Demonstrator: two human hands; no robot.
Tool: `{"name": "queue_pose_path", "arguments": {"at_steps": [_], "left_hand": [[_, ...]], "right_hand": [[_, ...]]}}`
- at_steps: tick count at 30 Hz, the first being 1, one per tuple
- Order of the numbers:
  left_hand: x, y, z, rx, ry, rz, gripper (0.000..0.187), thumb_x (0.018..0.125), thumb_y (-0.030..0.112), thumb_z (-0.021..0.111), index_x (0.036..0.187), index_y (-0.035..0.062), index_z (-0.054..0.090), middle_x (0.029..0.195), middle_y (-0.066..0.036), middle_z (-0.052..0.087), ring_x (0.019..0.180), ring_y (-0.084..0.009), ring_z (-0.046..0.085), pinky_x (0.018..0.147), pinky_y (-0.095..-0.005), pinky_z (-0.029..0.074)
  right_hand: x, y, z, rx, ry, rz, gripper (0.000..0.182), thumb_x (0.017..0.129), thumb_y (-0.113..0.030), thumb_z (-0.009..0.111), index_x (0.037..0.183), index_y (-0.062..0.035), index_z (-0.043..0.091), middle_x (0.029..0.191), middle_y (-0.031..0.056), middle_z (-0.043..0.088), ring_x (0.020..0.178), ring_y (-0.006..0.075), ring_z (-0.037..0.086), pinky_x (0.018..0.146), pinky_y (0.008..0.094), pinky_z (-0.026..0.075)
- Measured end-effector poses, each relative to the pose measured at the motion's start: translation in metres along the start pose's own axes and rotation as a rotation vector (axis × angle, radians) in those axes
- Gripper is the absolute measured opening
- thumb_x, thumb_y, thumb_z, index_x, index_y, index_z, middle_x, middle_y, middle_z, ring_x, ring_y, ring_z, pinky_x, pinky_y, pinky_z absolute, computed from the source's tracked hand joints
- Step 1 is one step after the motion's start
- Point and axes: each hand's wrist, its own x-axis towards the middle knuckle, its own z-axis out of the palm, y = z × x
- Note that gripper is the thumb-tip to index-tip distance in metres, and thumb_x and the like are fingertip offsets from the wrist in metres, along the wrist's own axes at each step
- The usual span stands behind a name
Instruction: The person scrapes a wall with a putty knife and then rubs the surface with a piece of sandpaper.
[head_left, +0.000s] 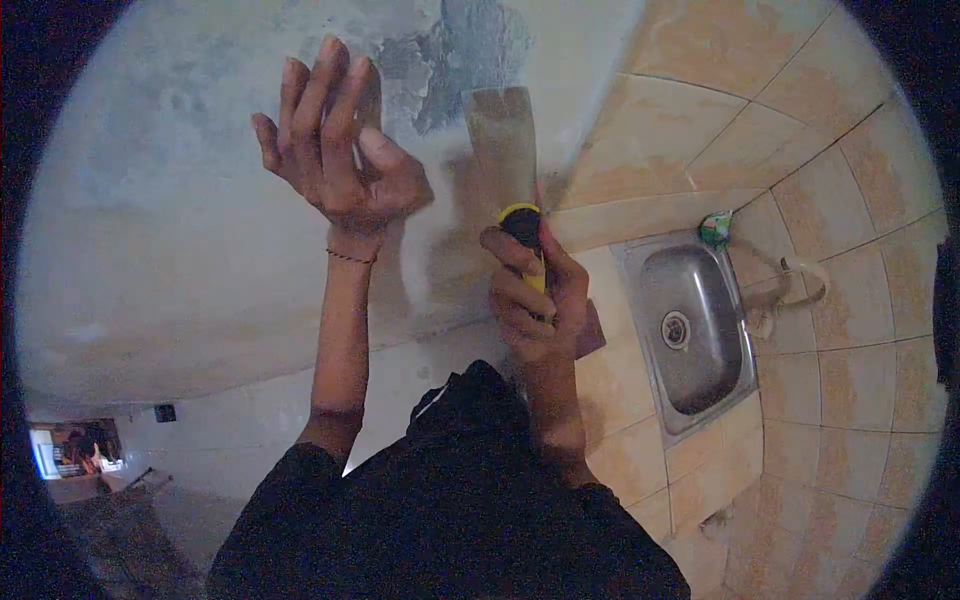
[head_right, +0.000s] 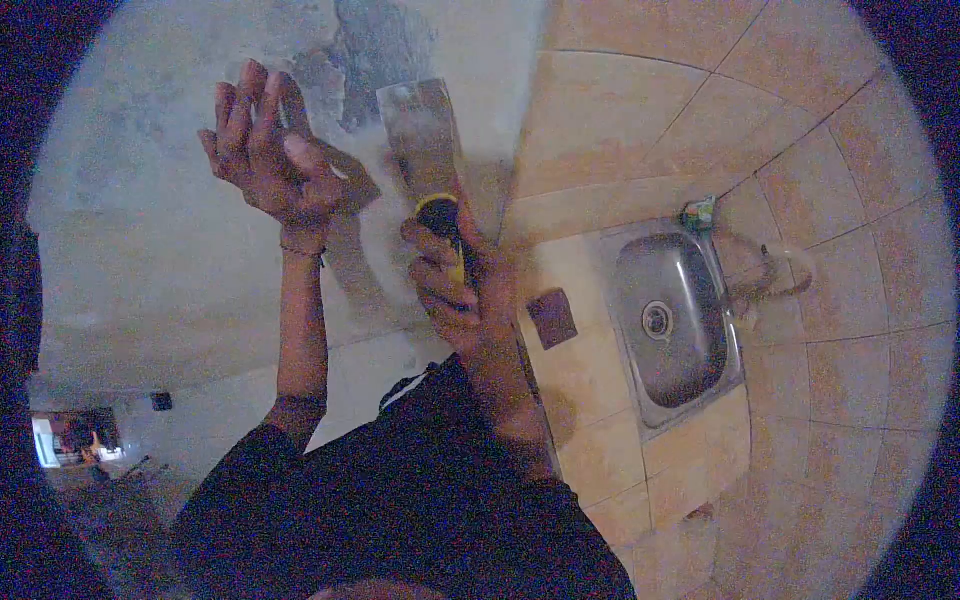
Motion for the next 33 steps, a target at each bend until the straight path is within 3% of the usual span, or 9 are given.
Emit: {"name": "queue_pose_path", "arguments": {"at_steps": [5, 11, 13, 17, 20, 23, 26, 30, 33], "left_hand": [[0.0, -0.002, 0.0, 0.022, -0.001, 0.004, 0.042, 0.086, 0.015, 0.044, 0.122, 0.0133, 0.065, 0.131, -0.004, 0.062, 0.131, -0.0232, 0.05, 0.12, -0.0423, 0.009], [0.0, -0.003, 0.002, 0.018, 0.019, 0.008, 0.044, 0.082, 0.013, 0.045, 0.122, 0.0133, 0.065, 0.131, -0.003, 0.063, 0.131, -0.0238, 0.05, 0.12, -0.0429, 0.01], [0.0, -0.001, -0.001, 0.014, 0.024, 0.014, 0.044, 0.082, 0.013, 0.045, 0.121, 0.0132, 0.065, 0.13, -0.003, 0.063, 0.13, -0.0239, 0.05, 0.12, -0.0429, 0.01], [0.0, 0.0, 0.001, 0.025, 0.032, 0.012, 0.042, 0.085, 0.014, 0.044, 0.12, 0.0128, 0.065, 0.129, -0.003, 0.064, 0.13, -0.0239, 0.051, 0.12, -0.0429, 0.01], [0.001, 0.001, 0.002, 0.014, 0.047, 0.009, 0.04, 0.088, 0.016, 0.043, 0.121, 0.013, 0.065, 0.128, -0.003, 0.064, 0.13, -0.0239, 0.051, 0.12, -0.0426, 0.01], [-0.003, -0.002, 0.002, 0.039, 0.024, 0.006, 0.04, 0.089, 0.019, 0.042, 0.122, 0.013, 0.065, 0.128, -0.004, 0.064, 0.13, -0.0239, 0.05, 0.12, -0.0422, 0.011], [-0.003, -0.005, 0.007, 0.016, 0.047, 0.021, 0.04, 0.09, 0.02, 0.042, 0.122, 0.0129, 0.065, 0.128, -0.004, 0.064, 0.13, -0.0238, 0.05, 0.119, -0.0422, 0.011], [-0.006, -0.003, 0.008, -0.004, 0.054, 0.009, 0.039, 0.091, 0.022, 0.042, 0.122, 0.0126, 0.065, 0.128, -0.004, 0.065, 0.129, -0.0239, 0.05, 0.119, -0.0422, 0.011], [-0.005, -0.004, 0.011, -0.017, 0.067, 0.02, 0.039, 0.092, 0.022, 0.042, 0.121, 0.0127, 0.065, 0.127, -0.004, 0.065, 0.13, -0.0243, 0.05, 0.119, -0.0421, 0.011]], "right_hand": [[-0.002, 0.01, 0.018, 0.06, 0.112, -0.042, 0.028, 0.106, -0.026, 0.036, 0.095, -0.0002, 0.037, 0.08, 0.0056, 0.039, 0.041, 0.0088, 0.038, 0.024, 0.0203, 0.035], [0.002, 0.01, 0.019, 0.054, 0.068, 0.002, 0.027, 0.106, -0.028, 0.035, 0.097, -0.0026, 0.039, 0.082, 0.007, 0.039, 0.043, 0.0092, 0.039, 0.024, 0.0215, 0.034], [-0.002, 0.012, 0.017, 0.063, 0.049, 0.021, 0.027, 0.106, -0.029, 0.035, 0.108, -0.0029, 0.044, 0.083, 0.0068, 0.038, 0.043, 0.0079, 0.037, 0.024, 0.0206, 0.035], [-0.005, 0.017, 0.031, -0.052, 0.146, -0.091, 0.035, 0.107, -0.03, 0.033, 0.137, -0.0156, 0.046, 0.083, 0.0059, 0.037, 0.042, 0.0064, 0.035, 0.026, 0.0184, 0.037], [0.001, 0.012, 0.02, -0.017, 0.029, -0.006, 0.04, 0.107, -0.029, 0.033, 0.147, -0.0317, 0.038, 0.083, 0.0054, 0.036, 0.042, 0.0062, 0.035, 0.027, 0.0173, 0.036], [0.0, 0.016, 0.019, -0.066, 0.059, -0.048, 0.039, 0.107, -0.03, 0.032, 0.145, -0.0279, 0.04, 0.083, 0.0055, 0.037, 0.042, 0.0064, 0.035, 0.026, 0.0177, 0.036], [0.002, 0.013, 0.02, -0.022, 0.065, -0.029, 0.04, 0.107, -0.03, 0.032, 0.147, -0.0303, 0.038, 0.084, 0.0052, 0.037, 0.042, 0.0067, 0.036, 0.026, 0.0175, 0.034], [0.003, 0.008, 0.02, 0.112, 0.044, 0.066, 0.029, 0.107, -0.033, 0.032, 0.123, -0.0131, 0.046, 0.08, 0.0039, 0.038, 0.039, 0.007, 0.034, 0.024, 0.0192, 0.031], [0.001, 0.003, 0.027, 0.095, 0.1, 0.07, 0.03, 0.107, -0.035, 0.033, 0.099, -0.0081, 0.042, 0.076, 0.003, 0.038, 0.036, 0.0067, 0.031, 0.023, 0.0202, 0.029]]}}
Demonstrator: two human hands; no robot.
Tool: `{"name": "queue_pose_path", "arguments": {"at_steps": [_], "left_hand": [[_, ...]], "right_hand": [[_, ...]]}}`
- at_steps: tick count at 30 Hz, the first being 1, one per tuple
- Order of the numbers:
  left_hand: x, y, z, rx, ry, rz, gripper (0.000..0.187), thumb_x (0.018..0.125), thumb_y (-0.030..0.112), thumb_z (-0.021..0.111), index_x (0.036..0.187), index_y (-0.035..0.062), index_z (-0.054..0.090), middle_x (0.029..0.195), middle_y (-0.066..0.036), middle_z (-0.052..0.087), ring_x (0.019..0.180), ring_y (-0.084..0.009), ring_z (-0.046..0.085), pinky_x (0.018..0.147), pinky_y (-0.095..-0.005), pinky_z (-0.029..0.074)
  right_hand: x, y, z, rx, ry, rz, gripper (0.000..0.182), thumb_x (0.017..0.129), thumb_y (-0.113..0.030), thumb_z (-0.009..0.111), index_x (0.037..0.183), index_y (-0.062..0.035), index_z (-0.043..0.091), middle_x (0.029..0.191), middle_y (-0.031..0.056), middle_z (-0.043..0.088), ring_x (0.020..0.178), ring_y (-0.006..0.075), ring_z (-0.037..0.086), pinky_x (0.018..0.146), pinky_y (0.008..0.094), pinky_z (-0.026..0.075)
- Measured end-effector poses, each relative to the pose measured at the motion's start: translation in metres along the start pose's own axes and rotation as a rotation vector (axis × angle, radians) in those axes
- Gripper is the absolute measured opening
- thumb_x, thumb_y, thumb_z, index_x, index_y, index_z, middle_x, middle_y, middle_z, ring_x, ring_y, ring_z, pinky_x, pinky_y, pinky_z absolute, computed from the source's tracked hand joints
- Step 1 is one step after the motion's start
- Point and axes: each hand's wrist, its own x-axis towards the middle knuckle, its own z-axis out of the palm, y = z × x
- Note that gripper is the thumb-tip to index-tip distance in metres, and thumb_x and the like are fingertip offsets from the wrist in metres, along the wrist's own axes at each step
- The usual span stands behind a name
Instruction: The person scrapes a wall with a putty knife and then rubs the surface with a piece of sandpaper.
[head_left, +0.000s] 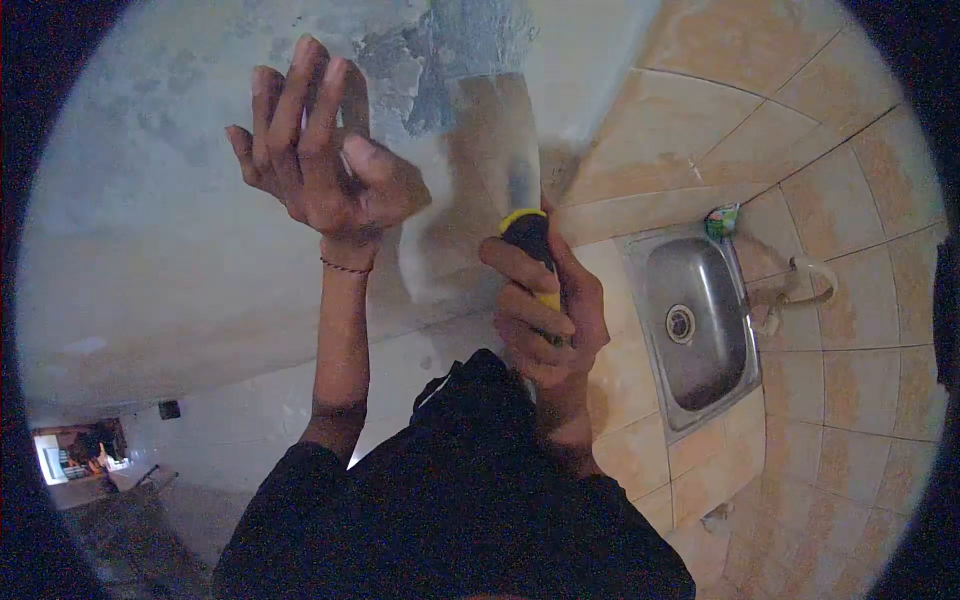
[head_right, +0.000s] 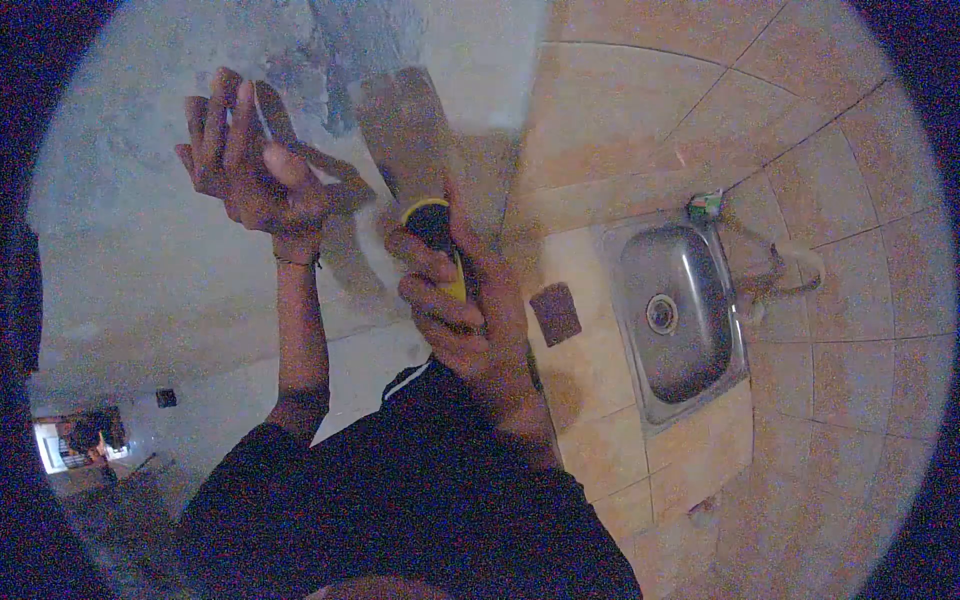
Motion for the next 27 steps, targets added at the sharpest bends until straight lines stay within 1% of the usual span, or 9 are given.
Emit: {"name": "queue_pose_path", "arguments": {"at_steps": [3, 8, 10, 15, 17, 18, 20, 23, 27], "left_hand": [[-0.003, 0.0, -0.001, 0.013, 0.008, -0.008, 0.038, 0.092, 0.022, 0.042, 0.121, 0.0132, 0.065, 0.126, -0.004, 0.066, 0.13, -0.0247, 0.05, 0.119, -0.0418, 0.011], [-0.003, 0.0, 0.004, 0.024, -0.007, -0.005, 0.038, 0.092, 0.022, 0.042, 0.121, 0.0146, 0.065, 0.126, -0.002, 0.066, 0.13, -0.0244, 0.05, 0.119, -0.0408, 0.011], [-0.003, 0.0, 0.002, 0.036, -0.009, -0.008, 0.038, 0.092, 0.022, 0.042, 0.121, 0.0146, 0.065, 0.127, -0.002, 0.065, 0.13, -0.0244, 0.05, 0.119, -0.0406, 0.011], [-0.004, -0.001, -0.002, 0.059, -0.041, -0.013, 0.038, 0.092, 0.022, 0.042, 0.122, 0.0154, 0.064, 0.128, -0.002, 0.065, 0.13, -0.0244, 0.05, 0.12, -0.0418, 0.01], [0.0, 0.001, -0.005, 0.037, -0.06, 0.0, 0.039, 0.098, 0.027, 0.039, 0.125, 0.0112, 0.063, 0.132, -0.007, 0.062, 0.133, -0.0289, 0.046, 0.118, -0.0469, 0.014], [-0.002, 0.002, -0.006, 0.029, -0.074, 0.002, 0.041, 0.101, 0.03, 0.037, 0.127, 0.0091, 0.062, 0.134, -0.009, 0.061, 0.135, -0.0311, 0.044, 0.117, -0.0495, 0.015], [-0.004, 0.002, -0.005, 0.039, -0.04, -0.011, 0.039, 0.097, 0.026, 0.04, 0.125, 0.0135, 0.063, 0.131, -0.004, 0.063, 0.133, -0.0267, 0.048, 0.119, -0.0448, 0.013], [-0.001, 0.002, -0.005, 0.027, -0.023, 0.01, 0.038, 0.095, 0.026, 0.041, 0.124, 0.0155, 0.063, 0.13, -0.001, 0.063, 0.131, -0.0247, 0.049, 0.12, -0.0429, 0.012], [-0.006, -0.002, -0.002, 0.026, -0.031, -0.004, 0.038, 0.096, 0.027, 0.041, 0.125, 0.0158, 0.063, 0.133, 0.0, 0.061, 0.132, -0.0253, 0.048, 0.12, -0.0442, 0.011]], "right_hand": [[-0.003, -0.001, -0.001, 0.013, -0.039, 0.063, 0.032, 0.106, -0.036, 0.033, 0.09, -0.0092, 0.036, 0.074, 0.0026, 0.038, 0.035, 0.0062, 0.03, 0.023, 0.0204, 0.029], [0.0, -0.002, 0.006, 0.004, 0.076, -0.034, 0.033, 0.107, -0.036, 0.033, 0.091, -0.0079, 0.037, 0.076, 0.0029, 0.038, 0.038, 0.0065, 0.033, 0.023, 0.0199, 0.028], [-0.001, -0.004, -0.002, 0.037, -0.034, 0.023, 0.031, 0.107, -0.035, 0.033, 0.098, -0.0056, 0.04, 0.078, 0.0039, 0.038, 0.041, 0.0071, 0.035, 0.023, 0.0193, 0.029], [-0.001, -0.004, -0.008, -0.049, -0.028, -0.029, 0.029, 0.107, -0.031, 0.035, 0.12, -0.0063, 0.043, 0.082, 0.006, 0.038, 0.045, 0.0074, 0.039, 0.024, 0.0183, 0.031], [-0.001, 0.002, -0.003, -0.059, -0.044, -0.076, 0.03, 0.106, -0.029, 0.035, 0.128, -0.0091, 0.043, 0.082, 0.0062, 0.038, 0.045, 0.0071, 0.039, 0.024, 0.0183, 0.032], [0.0, -0.001, -0.003, -0.066, -0.017, -0.073, 0.03, 0.106, -0.029, 0.036, 0.13, -0.0106, 0.042, 0.082, 0.0062, 0.038, 0.045, 0.0072, 0.039, 0.024, 0.0182, 0.032], [-0.005, -0.002, -0.006, -0.063, 0.045, -0.077, 0.031, 0.106, -0.028, 0.037, 0.133, -0.0136, 0.042, 0.082, 0.006, 0.038, 0.046, 0.0073, 0.039, 0.024, 0.0178, 0.034], [-0.004, -0.003, -0.012, -0.11, -0.035, -0.062, 0.032, 0.106, -0.026, 0.038, 0.136, -0.0163, 0.042, 0.082, 0.0058, 0.038, 0.046, 0.0075, 0.039, 0.025, 0.0172, 0.035], [0.001, -0.006, -0.009, -0.076, -0.031, -0.042, 0.03, 0.105, -0.025, 0.039, 0.132, -0.0136, 0.044, 0.082, 0.0058, 0.039, 0.045, 0.0072, 0.039, 0.025, 0.0173, 0.035]]}}
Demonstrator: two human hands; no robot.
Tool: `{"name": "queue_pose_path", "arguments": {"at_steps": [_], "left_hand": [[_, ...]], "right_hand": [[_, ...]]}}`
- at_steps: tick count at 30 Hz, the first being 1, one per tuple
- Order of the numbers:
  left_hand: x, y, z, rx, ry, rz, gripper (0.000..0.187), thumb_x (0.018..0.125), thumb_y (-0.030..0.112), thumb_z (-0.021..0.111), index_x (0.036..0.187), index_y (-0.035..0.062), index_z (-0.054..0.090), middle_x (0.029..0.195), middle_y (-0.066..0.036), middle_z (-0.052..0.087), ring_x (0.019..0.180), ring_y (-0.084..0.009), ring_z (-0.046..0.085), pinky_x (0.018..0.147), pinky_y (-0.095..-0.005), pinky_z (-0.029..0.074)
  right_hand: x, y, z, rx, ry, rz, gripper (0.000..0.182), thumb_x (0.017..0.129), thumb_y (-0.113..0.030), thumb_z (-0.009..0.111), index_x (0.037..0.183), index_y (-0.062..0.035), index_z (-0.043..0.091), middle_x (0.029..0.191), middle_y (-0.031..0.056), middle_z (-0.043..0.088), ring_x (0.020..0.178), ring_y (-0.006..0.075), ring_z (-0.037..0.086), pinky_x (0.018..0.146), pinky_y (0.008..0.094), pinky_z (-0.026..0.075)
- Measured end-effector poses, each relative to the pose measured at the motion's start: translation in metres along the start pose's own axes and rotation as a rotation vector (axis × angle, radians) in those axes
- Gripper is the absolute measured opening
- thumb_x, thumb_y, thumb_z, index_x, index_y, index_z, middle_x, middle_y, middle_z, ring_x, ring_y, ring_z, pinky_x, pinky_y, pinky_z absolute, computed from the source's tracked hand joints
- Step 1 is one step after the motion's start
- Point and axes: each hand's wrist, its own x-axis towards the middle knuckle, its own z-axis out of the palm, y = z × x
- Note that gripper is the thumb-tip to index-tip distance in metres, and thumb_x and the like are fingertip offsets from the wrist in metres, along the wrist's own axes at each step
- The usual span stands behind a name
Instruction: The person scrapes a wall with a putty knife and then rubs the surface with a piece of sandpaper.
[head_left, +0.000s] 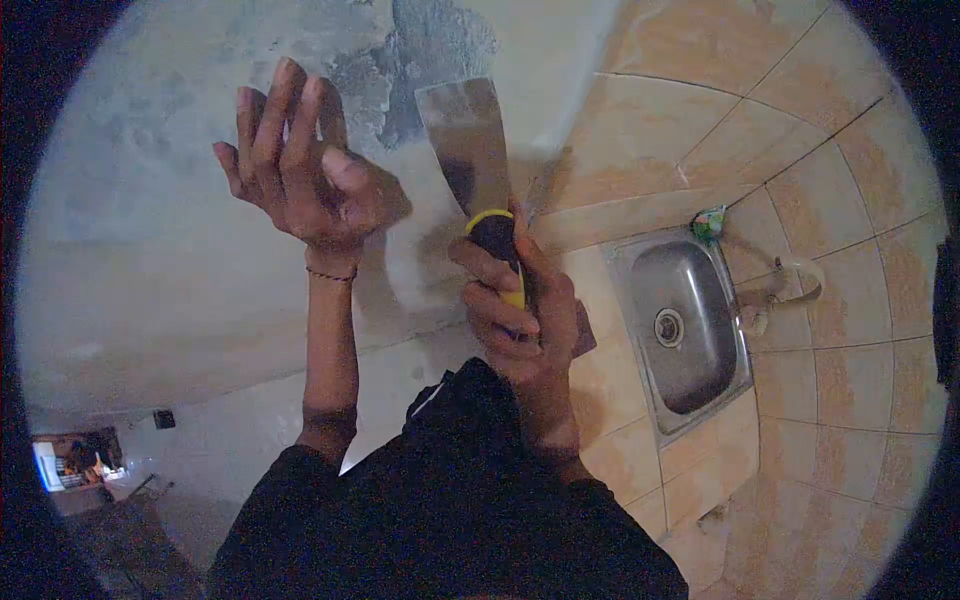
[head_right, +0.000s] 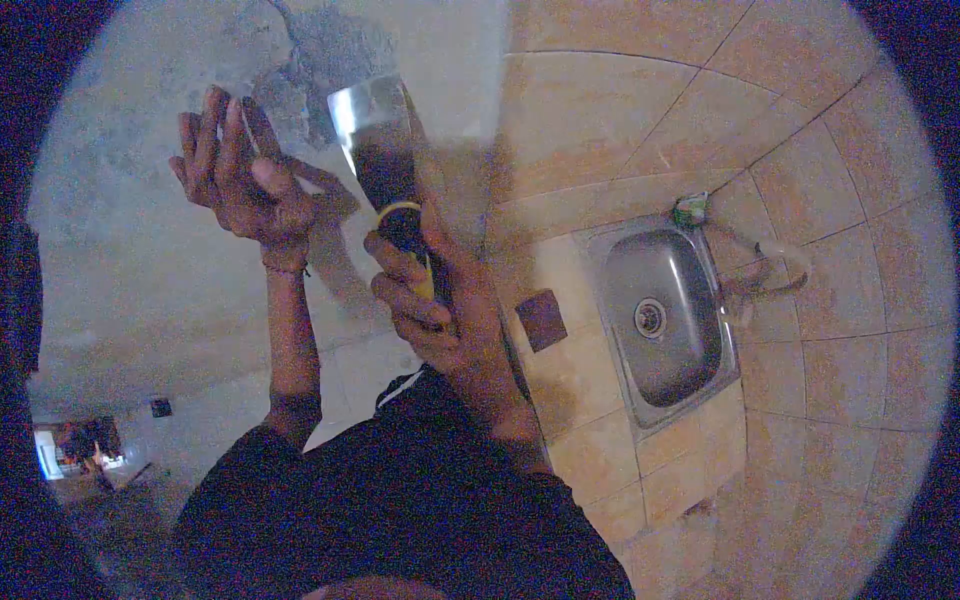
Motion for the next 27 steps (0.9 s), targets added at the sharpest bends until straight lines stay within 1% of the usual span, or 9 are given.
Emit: {"name": "queue_pose_path", "arguments": {"at_steps": [2, 6, 8, 12, 15, 18, 21, 26, 27], "left_hand": [[-0.002, 0.001, -0.002, 0.019, -0.012, -0.004, 0.039, 0.096, 0.027, 0.04, 0.125, 0.0159, 0.063, 0.132, -0.001, 0.062, 0.133, -0.0256, 0.048, 0.119, -0.0446, 0.011], [-0.002, 0.001, 0.002, 0.043, -0.026, -0.015, 0.039, 0.095, 0.026, 0.04, 0.125, 0.0158, 0.063, 0.132, -0.001, 0.062, 0.134, -0.0258, 0.047, 0.12, -0.0444, 0.011], [-0.003, 0.004, 0.001, 0.04, -0.031, -0.023, 0.039, 0.095, 0.025, 0.04, 0.124, 0.0157, 0.063, 0.131, -0.002, 0.063, 0.134, -0.0258, 0.047, 0.12, -0.0442, 0.011], [-0.004, 0.0, 0.001, 0.011, -0.03, 0.001, 0.04, 0.094, 0.025, 0.04, 0.126, 0.0155, 0.062, 0.132, -0.002, 0.062, 0.134, -0.0259, 0.046, 0.12, -0.044, 0.011], [-0.004, 0.004, -0.002, 0.035, -0.062, -0.005, 0.042, 0.1, 0.032, 0.038, 0.127, 0.0083, 0.062, 0.133, -0.01, 0.062, 0.135, -0.0313, 0.044, 0.117, -0.0503, 0.017], [-0.003, 0.005, 0.001, 0.051, -0.048, -0.01, 0.041, 0.096, 0.027, 0.038, 0.128, 0.0137, 0.06, 0.13, -0.005, 0.063, 0.133, -0.0271, 0.047, 0.12, -0.0441, 0.012], [-0.005, -0.002, 0.0, 0.048, -0.046, 0.035, 0.04, 0.097, 0.028, 0.038, 0.127, 0.0131, 0.061, 0.13, -0.006, 0.063, 0.133, -0.0273, 0.048, 0.12, -0.0446, 0.012], [-0.006, 0.004, 0.001, 0.044, -0.043, -0.004, 0.04, 0.097, 0.03, 0.038, 0.125, 0.0127, 0.061, 0.13, -0.005, 0.063, 0.132, -0.027, 0.048, 0.12, -0.0448, 0.012], [-0.005, 0.003, 0.002, 0.059, -0.047, -0.012, 0.04, 0.097, 0.029, 0.038, 0.125, 0.0125, 0.062, 0.13, -0.005, 0.064, 0.132, -0.027, 0.049, 0.12, -0.0448, 0.013]], "right_hand": [[-0.002, 0.0, -0.002, -0.018, 0.004, -0.006, 0.028, 0.105, -0.025, 0.039, 0.129, -0.0121, 0.044, 0.082, 0.0056, 0.039, 0.044, 0.0071, 0.039, 0.025, 0.0174, 0.036], [0.001, -0.008, -0.006, 0.029, -0.011, 0.035, 0.028, 0.105, -0.026, 0.04, 0.13, -0.0137, 0.048, 0.082, 0.0059, 0.039, 0.045, 0.0075, 0.039, 0.026, 0.0168, 0.036], [0.005, -0.008, -0.004, 0.029, -0.036, 0.043, 0.028, 0.105, -0.026, 0.04, 0.127, -0.0115, 0.048, 0.082, 0.0059, 0.039, 0.046, 0.008, 0.04, 0.025, 0.0168, 0.036], [-0.003, -0.009, -0.008, 0.048, 0.015, 0.026, 0.028, 0.105, -0.027, 0.039, 0.127, -0.0109, 0.049, 0.081, 0.0062, 0.039, 0.046, 0.009, 0.039, 0.025, 0.0181, 0.037], [-0.002, -0.008, -0.006, 0.063, 0.023, 0.031, 0.029, 0.106, -0.026, 0.039, 0.129, -0.0133, 0.05, 0.081, 0.0065, 0.039, 0.046, 0.0095, 0.039, 0.026, 0.0188, 0.038], [-0.001, -0.01, -0.01, 0.072, 0.019, 0.037, 0.03, 0.106, -0.027, 0.038, 0.132, -0.0162, 0.051, 0.081, 0.0065, 0.039, 0.046, 0.0093, 0.039, 0.027, 0.0188, 0.038], [0.0, -0.011, -0.006, 0.035, 0.013, 0.037, 0.031, 0.106, -0.028, 0.038, 0.131, -0.0156, 0.05, 0.081, 0.0061, 0.039, 0.045, 0.0089, 0.039, 0.027, 0.0187, 0.038], [-0.006, -0.014, -0.007, 0.031, 0.059, 0.022, 0.031, 0.106, -0.029, 0.036, 0.129, -0.0143, 0.051, 0.081, 0.006, 0.039, 0.044, 0.0082, 0.037, 0.026, 0.0182, 0.037], [-0.004, -0.014, -0.007, 0.045, 0.033, 0.037, 0.031, 0.106, -0.03, 0.036, 0.128, -0.0136, 0.051, 0.081, 0.0059, 0.039, 0.044, 0.008, 0.037, 0.026, 0.018, 0.037]]}}
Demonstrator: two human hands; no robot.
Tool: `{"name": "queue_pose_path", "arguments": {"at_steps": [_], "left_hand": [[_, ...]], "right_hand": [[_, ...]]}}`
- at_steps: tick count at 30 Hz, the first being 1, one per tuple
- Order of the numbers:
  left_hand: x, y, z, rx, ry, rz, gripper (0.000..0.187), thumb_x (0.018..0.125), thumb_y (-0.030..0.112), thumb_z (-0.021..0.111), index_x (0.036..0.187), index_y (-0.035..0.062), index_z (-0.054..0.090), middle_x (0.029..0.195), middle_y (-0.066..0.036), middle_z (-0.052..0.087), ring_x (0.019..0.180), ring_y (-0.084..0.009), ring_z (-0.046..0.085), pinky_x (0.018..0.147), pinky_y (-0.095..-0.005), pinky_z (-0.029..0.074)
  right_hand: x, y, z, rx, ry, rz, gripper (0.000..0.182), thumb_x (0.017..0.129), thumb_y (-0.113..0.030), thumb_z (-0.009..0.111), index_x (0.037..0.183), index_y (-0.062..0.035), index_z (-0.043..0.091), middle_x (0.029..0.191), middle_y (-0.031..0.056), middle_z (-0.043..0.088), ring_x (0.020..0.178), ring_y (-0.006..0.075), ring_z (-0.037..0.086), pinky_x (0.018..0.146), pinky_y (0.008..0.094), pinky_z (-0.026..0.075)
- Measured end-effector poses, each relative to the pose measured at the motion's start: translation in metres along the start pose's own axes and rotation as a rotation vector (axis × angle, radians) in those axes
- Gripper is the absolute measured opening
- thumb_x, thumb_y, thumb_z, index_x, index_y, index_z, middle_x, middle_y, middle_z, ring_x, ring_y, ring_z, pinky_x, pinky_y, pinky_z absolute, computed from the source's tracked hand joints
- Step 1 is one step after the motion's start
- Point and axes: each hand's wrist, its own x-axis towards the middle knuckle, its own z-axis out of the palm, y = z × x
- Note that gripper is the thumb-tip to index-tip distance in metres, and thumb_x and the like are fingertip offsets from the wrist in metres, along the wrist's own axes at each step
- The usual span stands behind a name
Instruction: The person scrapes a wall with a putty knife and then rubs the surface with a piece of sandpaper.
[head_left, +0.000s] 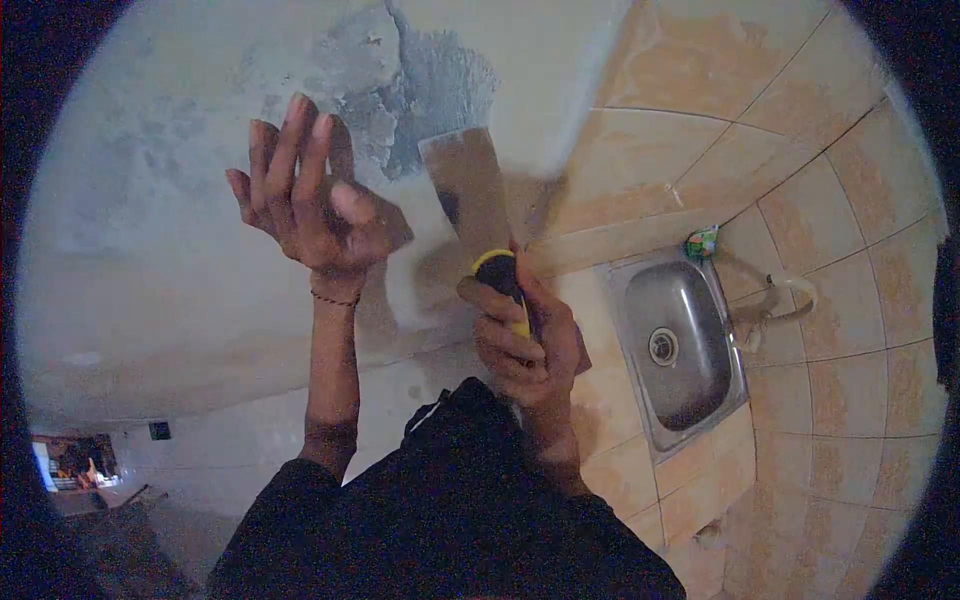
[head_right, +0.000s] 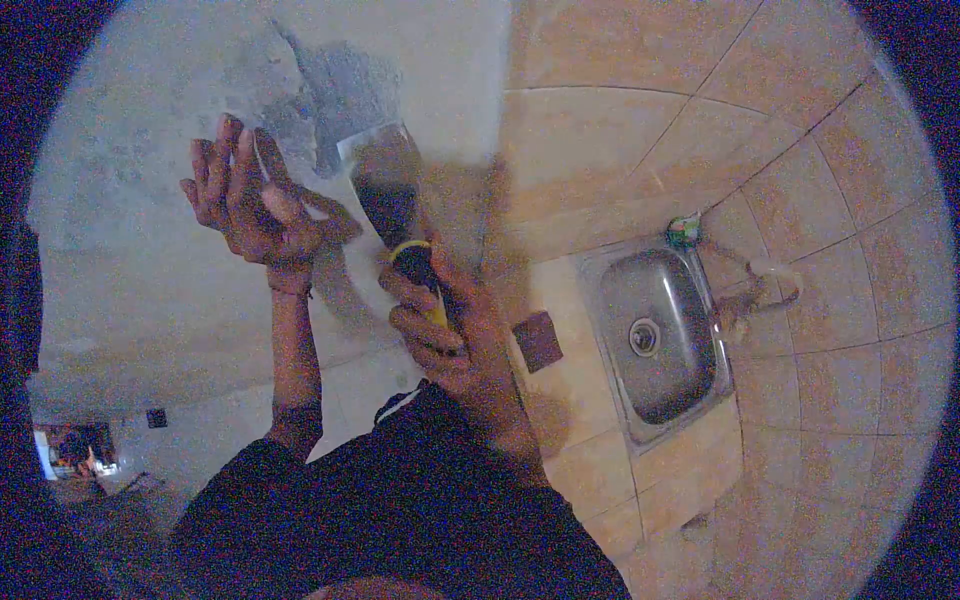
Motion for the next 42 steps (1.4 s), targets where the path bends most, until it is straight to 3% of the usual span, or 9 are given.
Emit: {"name": "queue_pose_path", "arguments": {"at_steps": [8, 19, 24, 27, 29, 32, 35, 38, 42], "left_hand": [[0.0, -0.001, -0.001, -0.007, 0.002, -0.007, 0.039, 0.093, 0.023, 0.041, 0.123, 0.0123, 0.063, 0.127, -0.004, 0.065, 0.131, -0.0262, 0.049, 0.12, -0.0432, 0.013], [0.001, 0.0, -0.004, -0.026, 0.01, -0.007, 0.039, 0.093, 0.019, 0.042, 0.126, 0.014, 0.061, 0.13, -0.002, 0.063, 0.132, -0.0247, 0.049, 0.12, -0.0425, 0.012], [0.002, 0.0, -0.01, -0.027, -0.033, 0.002, 0.041, 0.097, 0.029, 0.043, 0.13, 0.0114, 0.059, 0.138, -0.007, 0.058, 0.138, -0.0307, 0.041, 0.118, -0.048, 0.013], [0.006, 0.004, -0.008, -0.008, 0.014, -0.007, 0.039, 0.092, 0.018, 0.042, 0.125, 0.0145, 0.062, 0.129, -0.002, 0.064, 0.13, -0.0249, 0.05, 0.12, -0.0432, 0.014], [0.004, 0.001, -0.01, 0.01, -0.001, -0.005, 0.039, 0.091, 0.018, 0.042, 0.125, 0.0138, 0.062, 0.129, -0.002, 0.064, 0.13, -0.0252, 0.05, 0.12, -0.0435, 0.014], [0.006, 0.001, -0.008, -0.012, 0.012, 0.003, 0.04, 0.091, 0.018, 0.042, 0.125, 0.0141, 0.062, 0.13, -0.002, 0.063, 0.131, -0.0253, 0.05, 0.12, -0.044, 0.014], [0.006, 0.003, -0.009, -0.024, 0.006, -0.004, 0.04, 0.091, 0.017, 0.042, 0.125, 0.0144, 0.061, 0.132, -0.002, 0.062, 0.131, -0.0253, 0.049, 0.12, -0.0443, 0.014], [0.003, 0.002, -0.013, 0.002, -0.038, -0.008, 0.04, 0.091, 0.018, 0.042, 0.126, 0.0141, 0.061, 0.133, -0.003, 0.061, 0.132, -0.025, 0.048, 0.12, -0.0443, 0.014], [0.001, 0.0, -0.012, 0.016, -0.021, 0.003, 0.041, 0.091, 0.018, 0.042, 0.126, 0.0135, 0.061, 0.133, -0.003, 0.061, 0.132, -0.0251, 0.048, 0.12, -0.0443, 0.014]], "right_hand": [[0.0, 0.003, 0.0, -0.044, 0.056, -0.06, 0.029, 0.107, -0.031, 0.036, 0.12, -0.0089, 0.05, 0.079, 0.0047, 0.038, 0.043, 0.0071, 0.037, 0.023, 0.0173, 0.033], [-0.003, 0.002, -0.001, -0.022, -0.07, 0.039, 0.028, 0.106, -0.029, 0.038, 0.126, -0.0149, 0.051, 0.08, 0.0043, 0.037, 0.044, 0.0068, 0.037, 0.025, 0.0181, 0.034], [-0.003, 0.007, 0.006, -0.095, 0.042, -0.045, 0.026, 0.105, -0.029, 0.04, 0.118, -0.0072, 0.048, 0.08, 0.0046, 0.038, 0.044, 0.007, 0.038, 0.025, 0.018, 0.034], [0.0, 0.005, 0.005, -0.078, -0.004, -0.006, 0.027, 0.105, -0.029, 0.04, 0.108, -0.0028, 0.044, 0.08, 0.0053, 0.039, 0.044, 0.0071, 0.039, 0.025, 0.0183, 0.035], [0.004, 0.007, 0.011, -0.08, -0.004, -0.001, 0.028, 0.105, -0.03, 0.04, 0.101, -0.0019, 0.041, 0.08, 0.0059, 0.039, 0.043, 0.0071, 0.038, 0.024, 0.0187, 0.034], [-0.004, 0.005, 0.004, -0.044, 0.054, -0.015, 0.028, 0.106, -0.03, 0.039, 0.102, -0.0024, 0.042, 0.081, 0.006, 0.04, 0.042, 0.0071, 0.038, 0.025, 0.0185, 0.035], [0.001, 0.005, 0.013, -0.008, 0.01, 0.017, 0.027, 0.106, -0.029, 0.039, 0.099, -0.0031, 0.041, 0.081, 0.006, 0.04, 0.043, 0.0073, 0.038, 0.025, 0.0187, 0.036], [0.001, -0.001, 0.002, -0.053, -0.113, 0.107, 0.026, 0.106, -0.028, 0.039, 0.107, -0.0024, 0.045, 0.081, 0.0059, 0.04, 0.044, 0.0077, 0.039, 0.026, 0.0187, 0.037], [-0.003, 0.002, 0.007, -0.048, -0.019, 0.034, 0.029, 0.105, -0.029, 0.039, 0.104, 0.0001, 0.044, 0.081, 0.0055, 0.04, 0.044, 0.0072, 0.038, 0.026, 0.0188, 0.037]]}}
